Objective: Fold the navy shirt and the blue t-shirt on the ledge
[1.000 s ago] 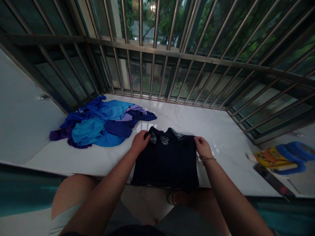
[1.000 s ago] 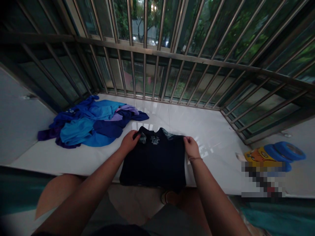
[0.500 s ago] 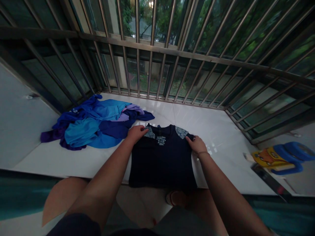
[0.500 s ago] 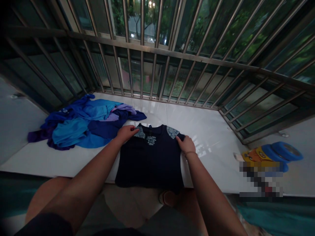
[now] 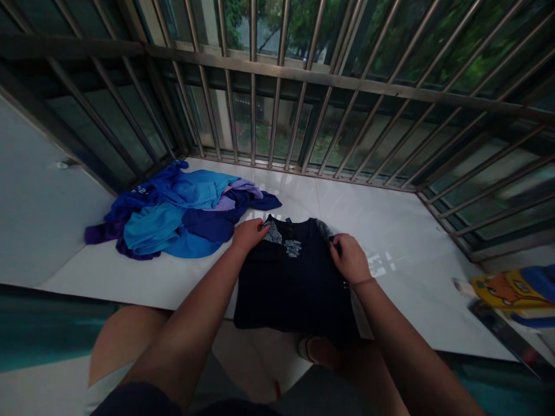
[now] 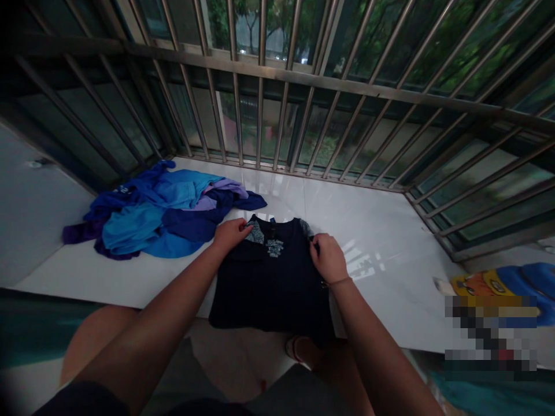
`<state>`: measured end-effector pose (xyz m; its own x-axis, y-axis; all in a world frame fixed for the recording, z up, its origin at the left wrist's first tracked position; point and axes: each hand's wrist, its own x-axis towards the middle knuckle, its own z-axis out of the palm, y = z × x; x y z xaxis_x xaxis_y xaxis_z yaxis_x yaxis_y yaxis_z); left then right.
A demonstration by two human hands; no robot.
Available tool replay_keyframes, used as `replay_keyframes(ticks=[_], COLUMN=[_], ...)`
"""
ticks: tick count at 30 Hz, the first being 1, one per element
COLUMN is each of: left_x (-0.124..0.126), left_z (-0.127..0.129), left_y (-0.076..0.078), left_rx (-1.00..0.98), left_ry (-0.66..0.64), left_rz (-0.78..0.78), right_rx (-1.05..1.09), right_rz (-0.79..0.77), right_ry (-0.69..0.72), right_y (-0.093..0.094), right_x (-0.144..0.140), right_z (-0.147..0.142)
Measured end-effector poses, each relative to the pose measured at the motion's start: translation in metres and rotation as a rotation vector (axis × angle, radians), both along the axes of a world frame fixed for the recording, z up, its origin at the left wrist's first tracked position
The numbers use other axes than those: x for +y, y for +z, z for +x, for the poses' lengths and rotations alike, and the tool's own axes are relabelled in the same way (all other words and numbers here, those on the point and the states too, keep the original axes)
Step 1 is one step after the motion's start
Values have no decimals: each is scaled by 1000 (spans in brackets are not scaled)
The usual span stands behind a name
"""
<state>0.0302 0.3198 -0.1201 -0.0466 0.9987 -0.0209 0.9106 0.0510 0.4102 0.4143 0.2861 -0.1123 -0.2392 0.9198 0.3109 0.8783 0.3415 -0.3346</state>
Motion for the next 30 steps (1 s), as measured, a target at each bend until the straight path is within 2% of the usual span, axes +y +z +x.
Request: replay_keyframes(ticks=[2, 3, 5, 8, 10, 12, 15, 17, 21, 24, 30], left_x=[0, 0, 0, -1, -1, -1, -1, -1, -1, -2, -3], left_z=[0, 0, 1, 1, 1, 1, 1, 0, -2, -3, -3], left_y=[0, -1, -1, -1, 0, 0, -1, -2, -2, 1, 3], left_rx=[-1, -2, -7, -17, -20, -19, -16, -22, -53, -71, -107], left_ry=[-1, -2, -2, 2, 4, 2, -3, 0, -20, -45, -40], left_rz=[0, 2, 4, 8, 7, 8, 9, 9, 11, 14, 16], right_rx=[-156, -218, -251, -133, -25, 46, 49, 27, 5, -11, -3], right_rz=[29, 23, -17, -91, -112, -106, -161, -235, -338, -390, -341], right_ry=[286, 379, 441, 446, 402, 298, 92, 9, -17, -27, -143], right_y=[4, 6, 7, 10, 14, 18, 23, 24, 15, 7, -4], right_x=[-17, -24, -34, -39, -35, -27, -3, 19, 66, 91, 103], right_z=[-7, -11, -15, -15, -14, -15, -22, -30, -47, -59, -72])
